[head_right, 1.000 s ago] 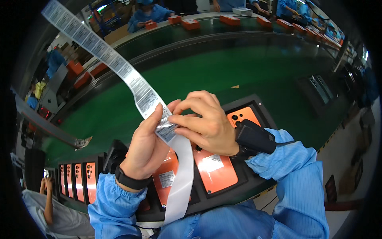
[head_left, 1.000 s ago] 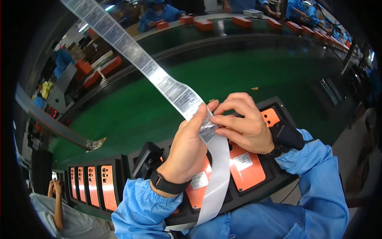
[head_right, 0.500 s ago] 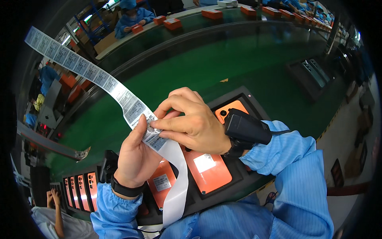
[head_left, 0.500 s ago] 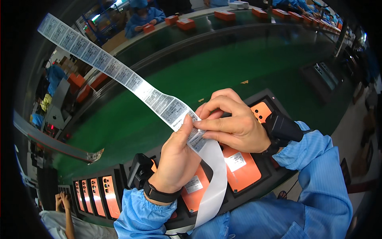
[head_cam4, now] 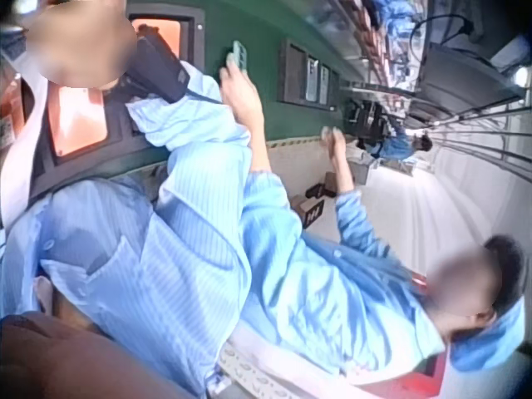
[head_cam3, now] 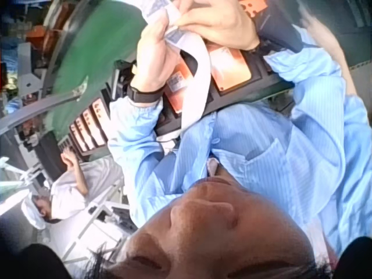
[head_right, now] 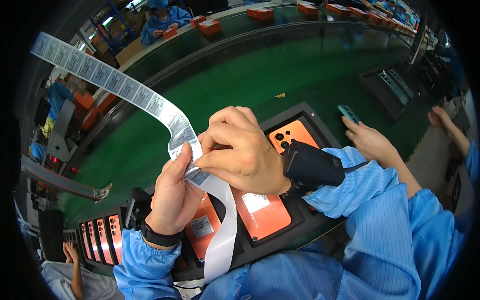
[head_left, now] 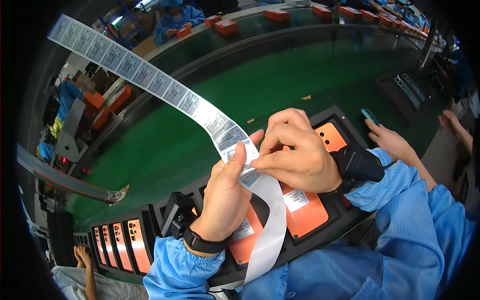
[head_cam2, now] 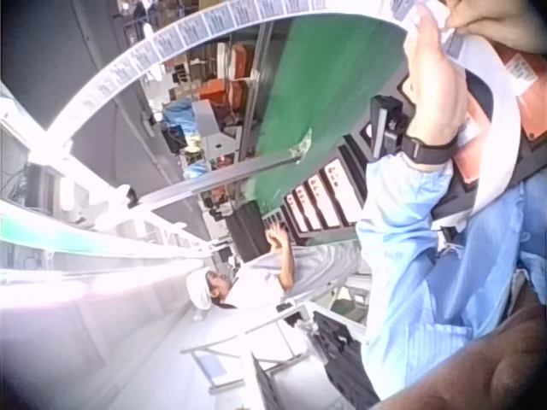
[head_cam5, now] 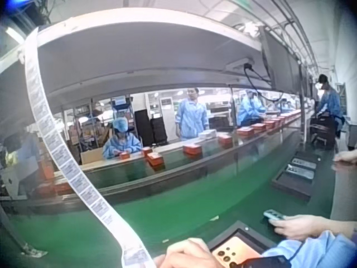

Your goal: The recorder applies identification labels to the back of several mobile phones arranged in a tray on an assembly line.

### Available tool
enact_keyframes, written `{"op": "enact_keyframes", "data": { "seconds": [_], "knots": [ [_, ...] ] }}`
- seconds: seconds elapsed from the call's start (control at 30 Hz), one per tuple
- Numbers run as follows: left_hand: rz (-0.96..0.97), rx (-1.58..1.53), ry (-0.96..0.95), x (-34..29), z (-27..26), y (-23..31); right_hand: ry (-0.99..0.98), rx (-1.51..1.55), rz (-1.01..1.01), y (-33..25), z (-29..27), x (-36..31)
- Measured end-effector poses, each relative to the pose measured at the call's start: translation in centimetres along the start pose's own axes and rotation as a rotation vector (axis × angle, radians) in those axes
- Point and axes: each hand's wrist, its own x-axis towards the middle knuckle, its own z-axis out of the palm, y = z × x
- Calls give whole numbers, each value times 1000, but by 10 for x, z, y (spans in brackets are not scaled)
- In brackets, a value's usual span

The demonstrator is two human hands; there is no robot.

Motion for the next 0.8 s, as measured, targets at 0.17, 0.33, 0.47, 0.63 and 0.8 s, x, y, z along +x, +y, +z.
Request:
{"op": "enact_keyframes", "data": {
  "seconds": [0.17,0.33,0.47,0.63,0.8],
  "knots": [
    [-36,-17,-14,5,-6,-6,-20,-205,-154,2,-3,-7],
    [-9,95,46,1,-23,2,74,-172,-96,8,27,-7],
    [25,183,-17,13,-29,-6,227,-156,-167,18,31,-16],
    [-26,241,75,5,-13,8,307,-177,-207,15,35,-7],
    [-39,301,18,0,-6,9,414,-230,-225,9,40,-7]
  ]
}}
